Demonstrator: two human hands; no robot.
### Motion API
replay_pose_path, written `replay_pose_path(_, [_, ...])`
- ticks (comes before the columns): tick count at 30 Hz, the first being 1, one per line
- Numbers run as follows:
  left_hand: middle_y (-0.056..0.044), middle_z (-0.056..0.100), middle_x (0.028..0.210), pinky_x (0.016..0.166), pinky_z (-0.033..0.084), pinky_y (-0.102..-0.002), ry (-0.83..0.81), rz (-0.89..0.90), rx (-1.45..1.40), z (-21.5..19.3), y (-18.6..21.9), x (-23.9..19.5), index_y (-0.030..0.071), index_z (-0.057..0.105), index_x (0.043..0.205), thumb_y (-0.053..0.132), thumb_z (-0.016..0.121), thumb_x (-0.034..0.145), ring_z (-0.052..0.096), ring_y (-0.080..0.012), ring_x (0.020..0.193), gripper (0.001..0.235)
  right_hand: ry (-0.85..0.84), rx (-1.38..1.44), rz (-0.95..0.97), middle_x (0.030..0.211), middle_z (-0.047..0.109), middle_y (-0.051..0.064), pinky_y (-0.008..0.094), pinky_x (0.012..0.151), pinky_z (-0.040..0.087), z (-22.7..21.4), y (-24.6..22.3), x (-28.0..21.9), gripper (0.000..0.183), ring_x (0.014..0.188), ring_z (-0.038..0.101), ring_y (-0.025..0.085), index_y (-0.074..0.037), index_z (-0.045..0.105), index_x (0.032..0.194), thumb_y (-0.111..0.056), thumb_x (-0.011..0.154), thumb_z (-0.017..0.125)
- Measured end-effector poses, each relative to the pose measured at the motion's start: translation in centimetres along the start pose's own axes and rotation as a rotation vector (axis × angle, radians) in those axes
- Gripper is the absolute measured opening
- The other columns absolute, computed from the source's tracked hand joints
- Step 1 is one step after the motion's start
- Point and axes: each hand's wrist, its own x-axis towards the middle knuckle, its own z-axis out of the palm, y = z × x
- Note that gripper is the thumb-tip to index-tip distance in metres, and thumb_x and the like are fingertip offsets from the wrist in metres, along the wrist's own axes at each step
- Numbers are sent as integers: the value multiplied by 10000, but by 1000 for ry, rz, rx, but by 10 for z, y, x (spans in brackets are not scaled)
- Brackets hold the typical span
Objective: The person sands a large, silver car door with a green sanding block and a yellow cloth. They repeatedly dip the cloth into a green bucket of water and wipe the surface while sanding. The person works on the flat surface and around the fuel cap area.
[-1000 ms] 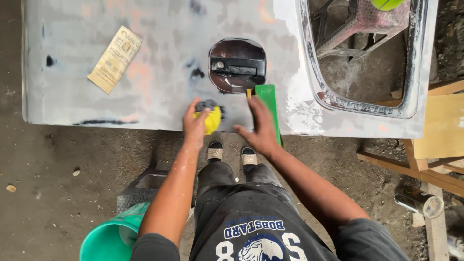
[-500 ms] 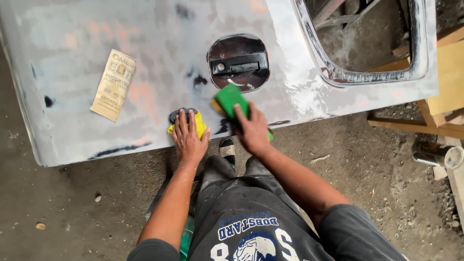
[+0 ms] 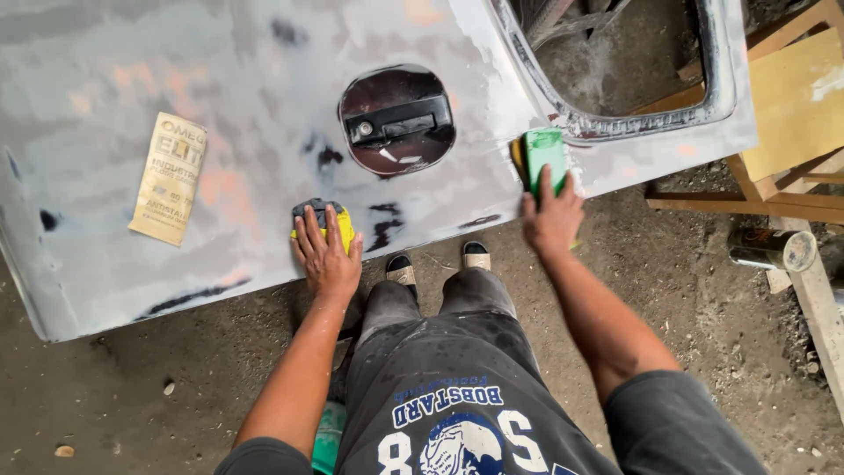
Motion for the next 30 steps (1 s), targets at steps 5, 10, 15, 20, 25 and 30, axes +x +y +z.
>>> replay_pose_path(5, [-233,224,1659,1201,158,-635,-55,14,-8,9,61,11,153,363,1605,543,579,980,196,-450,1518,767,54,112,-516,1567,359,311,570,1047,428,7,-60,-40,732,1329,470,454,-311,353,1595,-364,926,646])
replay_pose_path(10, [-218,245,1668,1216,164,-634,19,-30,-48,23,105,18,160,388,1600,471,591,982,209,-449,1532,721,-225,303,-681,1521,442,264,549,1116,409,-27,9,2,614,1323,499,428,-258,374,1577,-388,1023,603])
replay_pose_path(15, [-229,262,1668,1217,179,-651,118,-184,-20,32,140,18,123,405,1590,391,626,990,244,-466,1528,694,-99,25,-489,1585,351,270,544,1042,404,-40,156,45,687,1293,459,457,-251,433,1558,-398,932,677])
replay_pose_path(20, [-233,253,1668,1209,184,-667,133,-275,-10,43,192,19,120,394,1604,387,633,990,234,-467,1524,711,-38,73,-589,1599,340,270,546,1075,395,-27,149,56,690,1324,436,464,-242,441,1555,-387,930,694])
replay_pose_path(25, [-204,239,1673,1198,174,-652,39,-252,-24,43,224,13,147,393,1591,396,639,958,217,-442,1524,724,-53,151,-895,1546,341,281,559,1085,374,-53,40,80,630,1316,439,455,-222,455,1534,-380,968,683])
replay_pose_path(30, [-206,220,1676,1210,187,-622,9,-187,-39,46,216,14,150,390,1602,389,638,967,220,-434,1525,722,-138,153,-1102,1582,363,210,538,1059,400,-69,16,90,601,1320,464,412,-261,456,1547,-302,973,628])
